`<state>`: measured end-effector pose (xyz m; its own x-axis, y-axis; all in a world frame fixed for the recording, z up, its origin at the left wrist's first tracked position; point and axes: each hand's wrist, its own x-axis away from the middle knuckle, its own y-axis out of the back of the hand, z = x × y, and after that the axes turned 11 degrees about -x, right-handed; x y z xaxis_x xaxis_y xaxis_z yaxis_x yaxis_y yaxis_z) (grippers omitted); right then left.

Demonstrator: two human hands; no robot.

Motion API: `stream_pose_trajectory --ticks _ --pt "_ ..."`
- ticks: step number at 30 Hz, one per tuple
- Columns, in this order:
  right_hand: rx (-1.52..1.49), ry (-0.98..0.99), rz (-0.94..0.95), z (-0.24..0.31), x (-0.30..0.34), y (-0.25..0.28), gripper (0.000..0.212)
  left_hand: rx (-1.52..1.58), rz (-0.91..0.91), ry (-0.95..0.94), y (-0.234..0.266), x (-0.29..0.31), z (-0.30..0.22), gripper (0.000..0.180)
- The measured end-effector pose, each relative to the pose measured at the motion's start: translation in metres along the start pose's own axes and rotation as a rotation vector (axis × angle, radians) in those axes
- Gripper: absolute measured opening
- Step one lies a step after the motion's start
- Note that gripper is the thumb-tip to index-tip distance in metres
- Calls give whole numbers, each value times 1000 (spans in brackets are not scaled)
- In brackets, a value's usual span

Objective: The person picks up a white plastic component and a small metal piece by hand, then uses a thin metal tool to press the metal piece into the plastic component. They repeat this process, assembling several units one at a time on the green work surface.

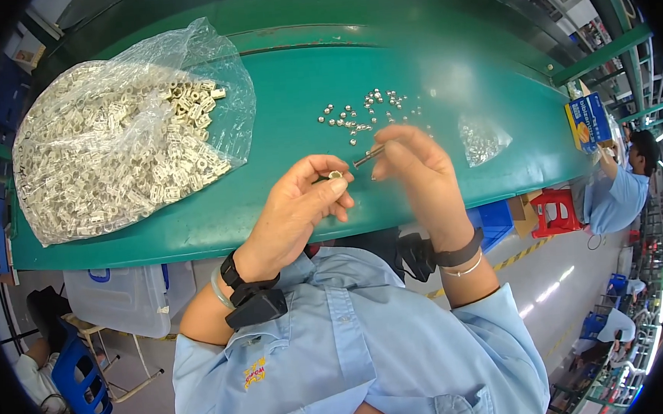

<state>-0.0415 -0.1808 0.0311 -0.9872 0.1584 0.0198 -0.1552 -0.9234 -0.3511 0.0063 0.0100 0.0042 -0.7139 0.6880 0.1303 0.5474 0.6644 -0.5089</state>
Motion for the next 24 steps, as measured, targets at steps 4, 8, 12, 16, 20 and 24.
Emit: stream_pose_trajectory --ticks 4,8,12,16,20,24 --pt "-15 0 2 -1 0 -1 20 -111 12 11 -1 -4 -4 28" --pt "-8 3 1 -3 -1 0 21 -211 11 11 0 -7 -4 27" --pt "1 7 -1 -4 -1 -1 21 -247 -20 -6 0 -8 -4 25" --pt "33 23 -12 -3 1 -4 21 -227 -42 -2 3 -9 -1 21" --pt "53 26 -24 -3 2 -6 21 -226 -30 -10 6 -10 0 18" --pt "47 18 -29 -4 2 -5 21 -255 -61 -5 5 -11 -1 17"
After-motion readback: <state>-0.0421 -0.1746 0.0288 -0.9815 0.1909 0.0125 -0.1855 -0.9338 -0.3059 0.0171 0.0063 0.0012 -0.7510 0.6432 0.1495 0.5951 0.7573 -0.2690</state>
